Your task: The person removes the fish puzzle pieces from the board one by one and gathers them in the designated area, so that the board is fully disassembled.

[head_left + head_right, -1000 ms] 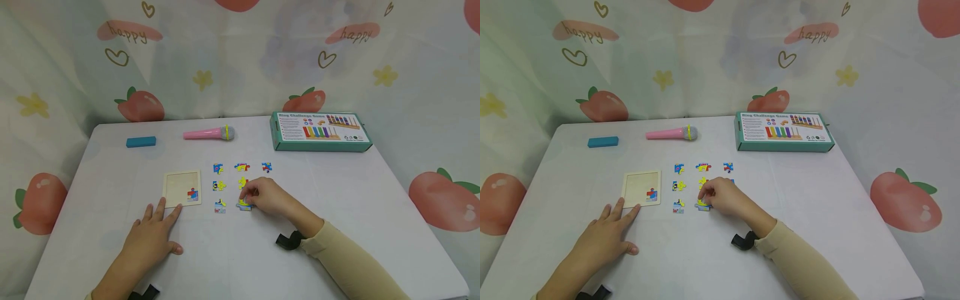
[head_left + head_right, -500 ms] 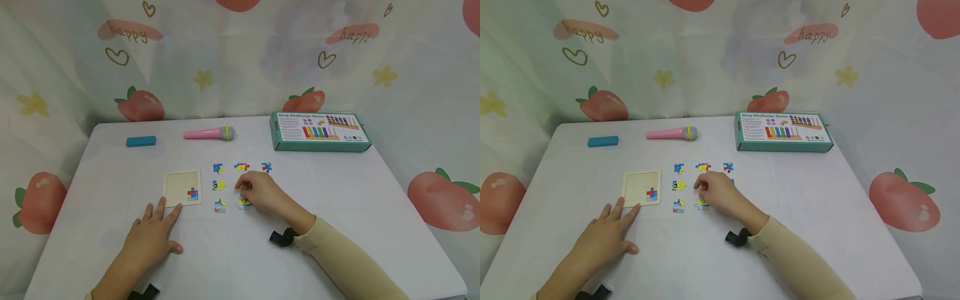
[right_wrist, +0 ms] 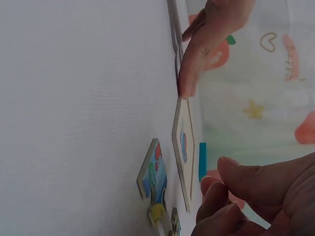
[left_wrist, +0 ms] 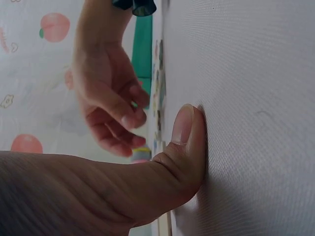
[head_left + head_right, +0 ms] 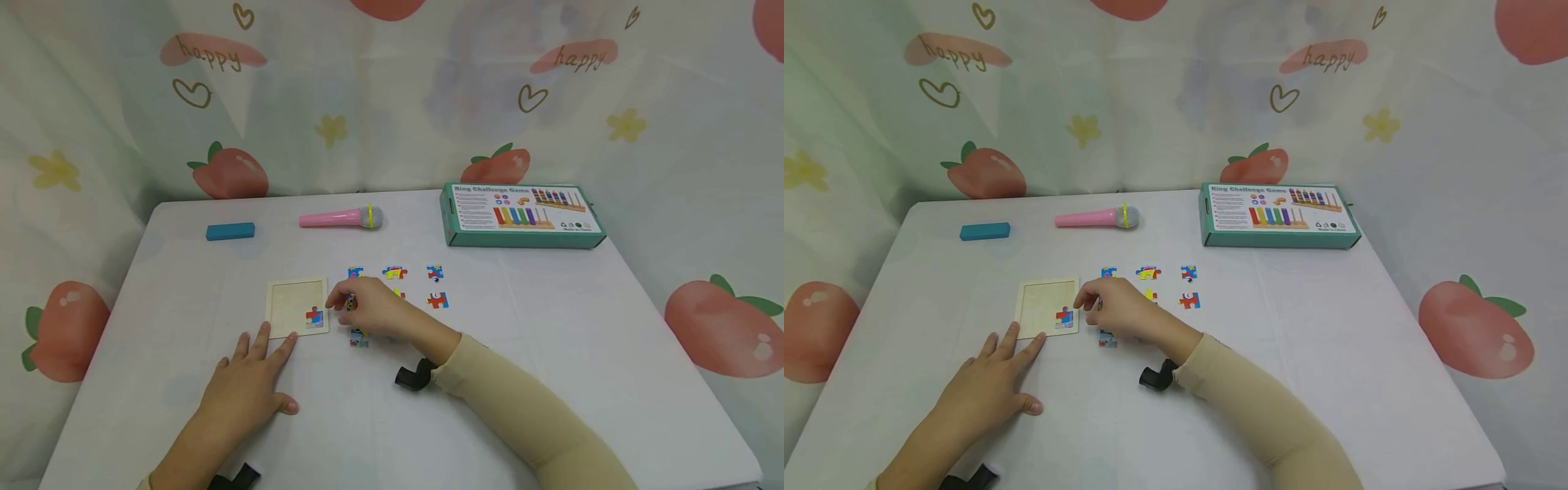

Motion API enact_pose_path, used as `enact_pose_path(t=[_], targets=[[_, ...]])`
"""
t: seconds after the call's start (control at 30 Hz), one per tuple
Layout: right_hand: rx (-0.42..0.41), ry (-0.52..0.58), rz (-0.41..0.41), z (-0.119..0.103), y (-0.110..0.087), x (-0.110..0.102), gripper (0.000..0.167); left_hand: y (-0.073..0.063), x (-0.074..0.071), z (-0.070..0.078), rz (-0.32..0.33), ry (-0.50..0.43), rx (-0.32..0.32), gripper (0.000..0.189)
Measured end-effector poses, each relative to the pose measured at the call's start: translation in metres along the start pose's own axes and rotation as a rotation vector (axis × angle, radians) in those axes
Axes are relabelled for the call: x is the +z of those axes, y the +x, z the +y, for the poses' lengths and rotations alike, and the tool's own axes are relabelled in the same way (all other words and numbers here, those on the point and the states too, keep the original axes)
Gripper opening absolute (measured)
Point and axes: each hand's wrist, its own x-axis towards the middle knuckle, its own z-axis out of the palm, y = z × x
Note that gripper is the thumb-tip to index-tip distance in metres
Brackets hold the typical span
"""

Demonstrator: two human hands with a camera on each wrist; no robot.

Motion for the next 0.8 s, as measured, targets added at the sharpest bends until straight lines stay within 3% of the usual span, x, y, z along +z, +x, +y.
enact_pose_path(t=[0.37,0.8], targets=[[-0.049,0.027,-0.066,-0.009,0.025,0.012,0.029,0.001,0.002,-0.002,0.025,0.013,0.021,0.112],[-0.015,-0.22,-0.105,-0.014,0.035,0.023,0.028,0.001,0.003,-0.004,0.02,0.007,0.027,0.114]])
